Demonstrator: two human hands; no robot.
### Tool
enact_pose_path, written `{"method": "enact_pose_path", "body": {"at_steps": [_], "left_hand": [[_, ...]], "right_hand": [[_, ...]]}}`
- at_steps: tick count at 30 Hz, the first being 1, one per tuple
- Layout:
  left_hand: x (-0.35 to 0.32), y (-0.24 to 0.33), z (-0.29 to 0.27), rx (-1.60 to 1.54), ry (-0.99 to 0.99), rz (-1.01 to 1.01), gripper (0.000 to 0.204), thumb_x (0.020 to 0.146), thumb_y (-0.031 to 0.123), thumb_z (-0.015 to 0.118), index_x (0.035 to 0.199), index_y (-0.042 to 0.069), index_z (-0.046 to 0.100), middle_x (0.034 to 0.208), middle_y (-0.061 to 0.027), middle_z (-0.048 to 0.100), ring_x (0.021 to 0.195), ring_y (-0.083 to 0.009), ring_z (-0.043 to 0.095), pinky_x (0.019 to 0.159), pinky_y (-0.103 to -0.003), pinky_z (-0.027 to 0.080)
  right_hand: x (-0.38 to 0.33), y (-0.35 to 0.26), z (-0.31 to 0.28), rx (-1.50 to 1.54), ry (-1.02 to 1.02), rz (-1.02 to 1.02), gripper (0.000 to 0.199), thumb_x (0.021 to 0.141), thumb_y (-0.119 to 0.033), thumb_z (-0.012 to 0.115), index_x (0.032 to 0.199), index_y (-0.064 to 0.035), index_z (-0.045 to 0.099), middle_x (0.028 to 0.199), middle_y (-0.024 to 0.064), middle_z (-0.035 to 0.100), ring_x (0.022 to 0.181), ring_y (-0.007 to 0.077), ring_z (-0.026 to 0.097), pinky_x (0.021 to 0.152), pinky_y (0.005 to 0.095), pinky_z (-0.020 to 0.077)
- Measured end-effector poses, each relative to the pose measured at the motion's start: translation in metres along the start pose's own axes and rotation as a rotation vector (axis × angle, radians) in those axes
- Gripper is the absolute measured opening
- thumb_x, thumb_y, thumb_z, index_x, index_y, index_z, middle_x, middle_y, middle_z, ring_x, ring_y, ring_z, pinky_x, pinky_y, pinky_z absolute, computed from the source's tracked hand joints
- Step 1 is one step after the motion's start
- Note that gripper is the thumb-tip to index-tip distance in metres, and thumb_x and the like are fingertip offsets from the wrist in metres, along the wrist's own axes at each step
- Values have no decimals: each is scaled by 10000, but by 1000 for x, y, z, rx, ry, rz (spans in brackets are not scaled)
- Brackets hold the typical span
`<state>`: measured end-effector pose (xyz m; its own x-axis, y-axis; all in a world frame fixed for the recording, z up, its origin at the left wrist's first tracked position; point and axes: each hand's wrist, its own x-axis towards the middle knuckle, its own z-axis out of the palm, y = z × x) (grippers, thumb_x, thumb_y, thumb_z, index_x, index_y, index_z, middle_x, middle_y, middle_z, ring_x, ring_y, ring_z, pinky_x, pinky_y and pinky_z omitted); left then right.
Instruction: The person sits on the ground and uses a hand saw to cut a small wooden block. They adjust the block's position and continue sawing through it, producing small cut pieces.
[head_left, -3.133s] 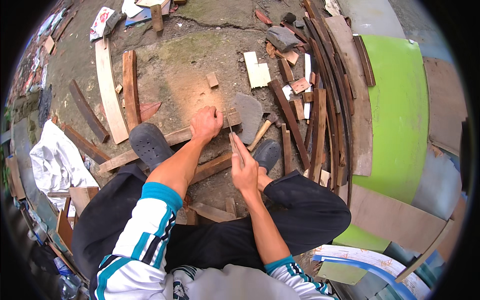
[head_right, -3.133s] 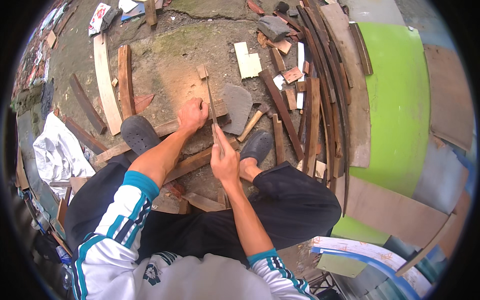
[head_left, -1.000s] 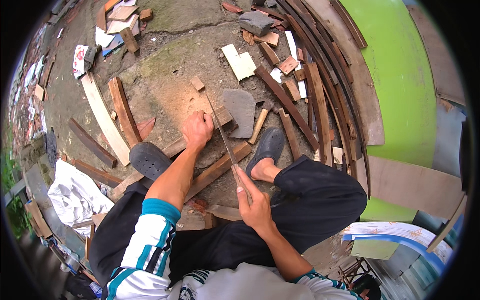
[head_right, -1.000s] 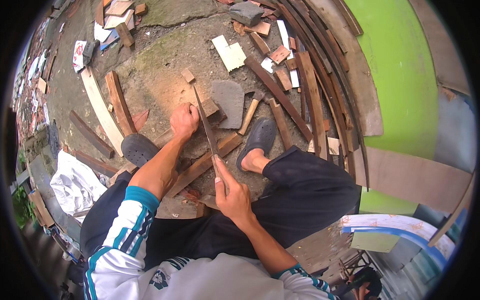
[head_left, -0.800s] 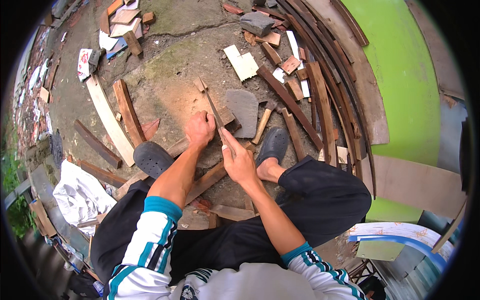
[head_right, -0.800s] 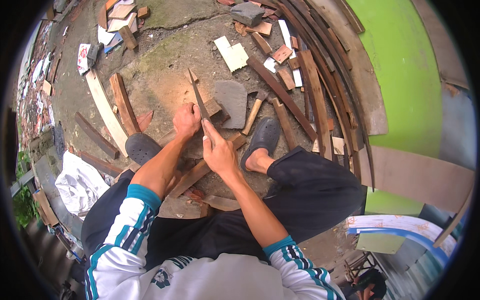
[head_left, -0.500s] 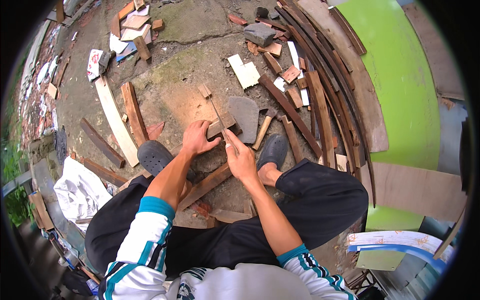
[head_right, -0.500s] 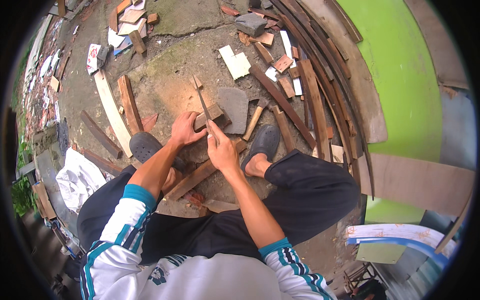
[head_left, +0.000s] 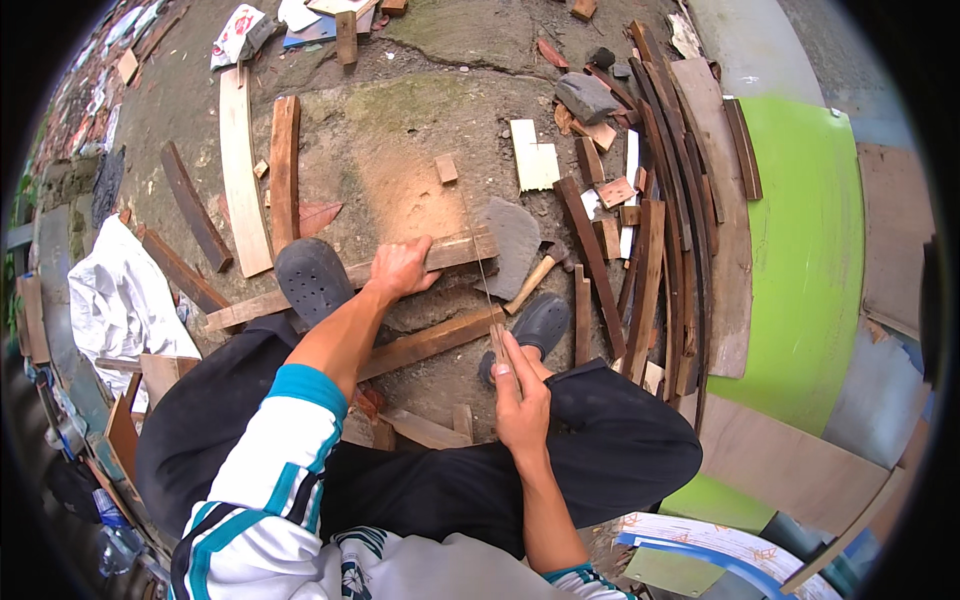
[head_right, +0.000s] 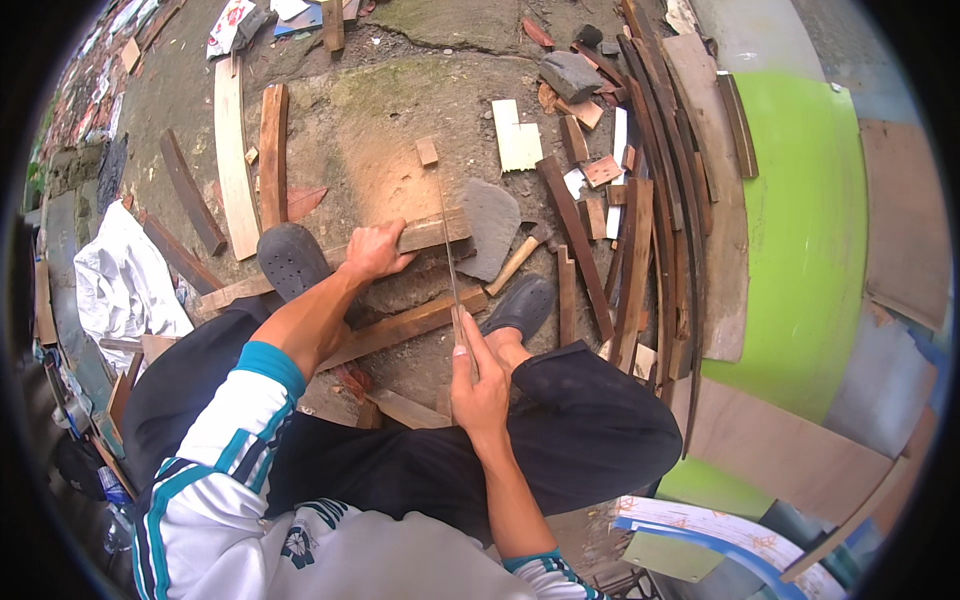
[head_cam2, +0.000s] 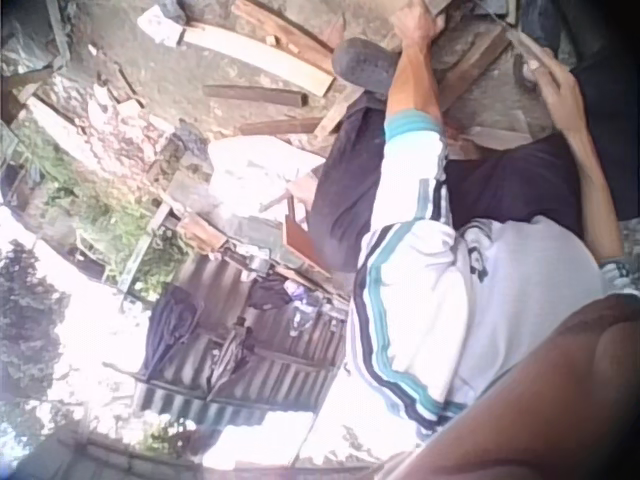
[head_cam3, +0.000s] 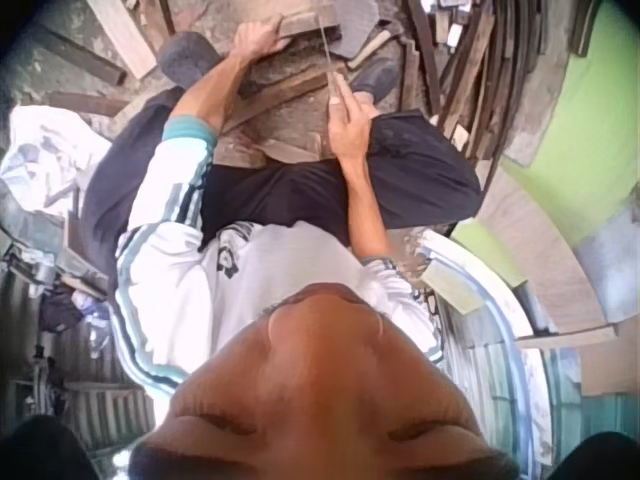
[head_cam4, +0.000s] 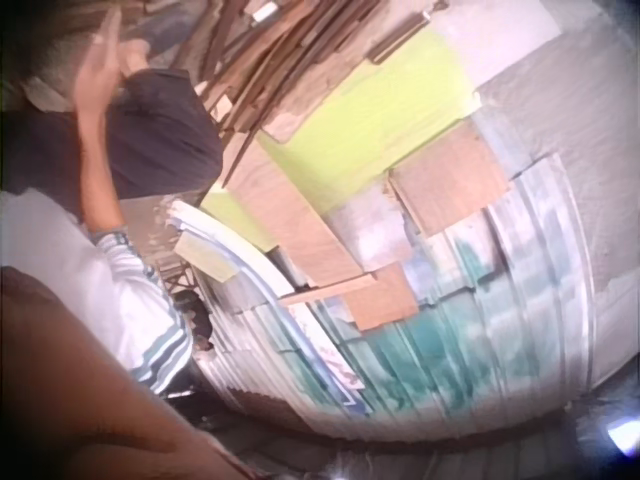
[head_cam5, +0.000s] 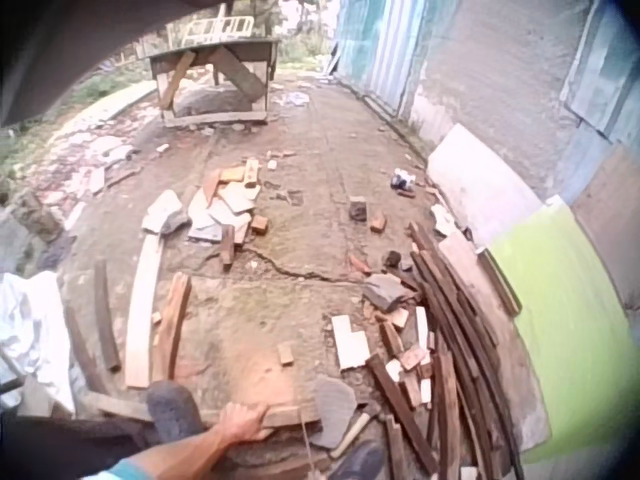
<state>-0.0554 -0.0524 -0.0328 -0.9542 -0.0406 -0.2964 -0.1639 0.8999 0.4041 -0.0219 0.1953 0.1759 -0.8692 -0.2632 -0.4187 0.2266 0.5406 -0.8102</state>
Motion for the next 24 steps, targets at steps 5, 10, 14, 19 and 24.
{"method": "enact_pose_path", "body": {"at_steps": [5,10,14,19,24], "left_hand": [[6,-4,4,-35,-2,46,452,819,432,746,1060,90,573,912,-150,725,828,-379,716,680,-503,549],[3,-8,4,-30,-32,14,460,805,421,758,1054,85,565,912,-162,725,807,-388,714,664,-505,545],[2,-8,8,-31,-14,16,467,797,414,763,1052,82,557,905,-170,724,800,-390,713,662,-510,543],[4,-5,5,-39,-4,34,486,797,412,778,1057,73,547,923,-184,729,826,-385,718,694,-502,551],[-3,-5,4,-26,-16,8,493,806,435,764,1060,75,542,936,-186,728,833,-397,716,692,-499,552]], "right_hand": [[67,21,36,-29,47,-149,439,1009,-105,528,1435,-4,555,1253,229,680,1149,248,659,996,330,480],[15,-6,10,-3,-24,52,465,995,-102,536,1441,27,528,1328,233,645,1263,308,606,1070,358,447],[-6,6,3,54,-17,16,461,997,-103,539,1431,52,526,1360,266,620,1315,339,580,1109,358,419],[88,35,44,8,98,-157,441,1025,-123,532,1452,-18,548,1148,156,707,1042,180,654,967,321,476],[45,15,34,64,19,10,453,1019,-140,535,1458,-28,546,1279,204,678,1171,233,648,999,336,463]]}}
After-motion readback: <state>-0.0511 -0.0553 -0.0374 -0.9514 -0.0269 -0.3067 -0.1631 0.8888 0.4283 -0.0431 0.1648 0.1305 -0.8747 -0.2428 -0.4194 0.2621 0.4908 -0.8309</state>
